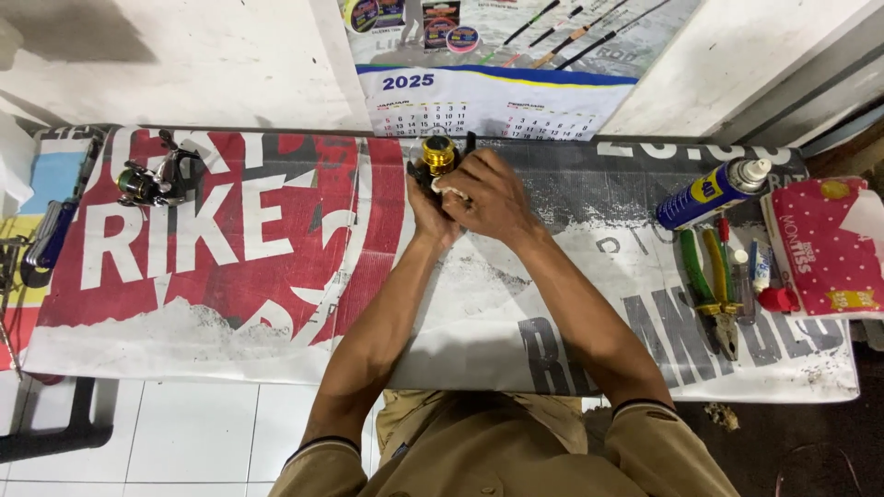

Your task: Reassembling a spinning fishing reel by fitting the spool onto the main body.

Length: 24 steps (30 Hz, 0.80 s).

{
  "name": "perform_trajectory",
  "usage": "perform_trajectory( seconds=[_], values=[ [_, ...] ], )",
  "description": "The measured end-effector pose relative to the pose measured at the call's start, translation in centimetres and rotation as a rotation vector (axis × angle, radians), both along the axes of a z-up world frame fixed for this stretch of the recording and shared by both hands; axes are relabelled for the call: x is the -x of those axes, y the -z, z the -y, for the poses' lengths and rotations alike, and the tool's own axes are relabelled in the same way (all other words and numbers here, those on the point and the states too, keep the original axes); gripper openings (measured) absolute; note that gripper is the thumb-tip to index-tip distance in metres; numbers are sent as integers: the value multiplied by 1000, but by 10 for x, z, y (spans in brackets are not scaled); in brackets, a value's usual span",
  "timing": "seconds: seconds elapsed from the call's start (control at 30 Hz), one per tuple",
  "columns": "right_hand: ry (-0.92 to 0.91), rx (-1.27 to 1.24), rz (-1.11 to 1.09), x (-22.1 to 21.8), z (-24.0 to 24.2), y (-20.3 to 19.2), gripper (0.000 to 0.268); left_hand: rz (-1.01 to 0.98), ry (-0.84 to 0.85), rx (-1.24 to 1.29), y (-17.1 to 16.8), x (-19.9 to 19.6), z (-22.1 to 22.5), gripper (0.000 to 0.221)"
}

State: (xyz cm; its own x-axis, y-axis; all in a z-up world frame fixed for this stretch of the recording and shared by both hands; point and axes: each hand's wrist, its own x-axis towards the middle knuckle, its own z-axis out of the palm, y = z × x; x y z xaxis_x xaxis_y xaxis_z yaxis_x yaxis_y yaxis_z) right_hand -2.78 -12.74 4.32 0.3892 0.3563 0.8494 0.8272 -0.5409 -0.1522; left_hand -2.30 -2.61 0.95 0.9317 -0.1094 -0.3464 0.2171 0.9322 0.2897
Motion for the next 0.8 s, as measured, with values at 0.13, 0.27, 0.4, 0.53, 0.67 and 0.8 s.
perform_trajectory(
  seconds=[0.13,0.27,0.4,0.53,0.67,0.8],
  values=[
    [-31,-44,8,-5,1,9,9,22,-10,-8,2,0,-2,61],
    [18,-55,-30,-8,6,14,8,54,-19,-24,4,0,-3,59],
    [77,-88,-196,-18,24,16,9,129,-14,-11,6,-12,-12,60],
    [71,-95,-266,-11,15,7,13,51,-13,33,3,-11,-12,59],
    [81,-106,-264,-12,9,14,15,0,-17,-24,39,-23,-8,61],
    [106,-100,-327,-11,9,29,16,-9,-28,-90,41,-31,-7,62]
  ],
)
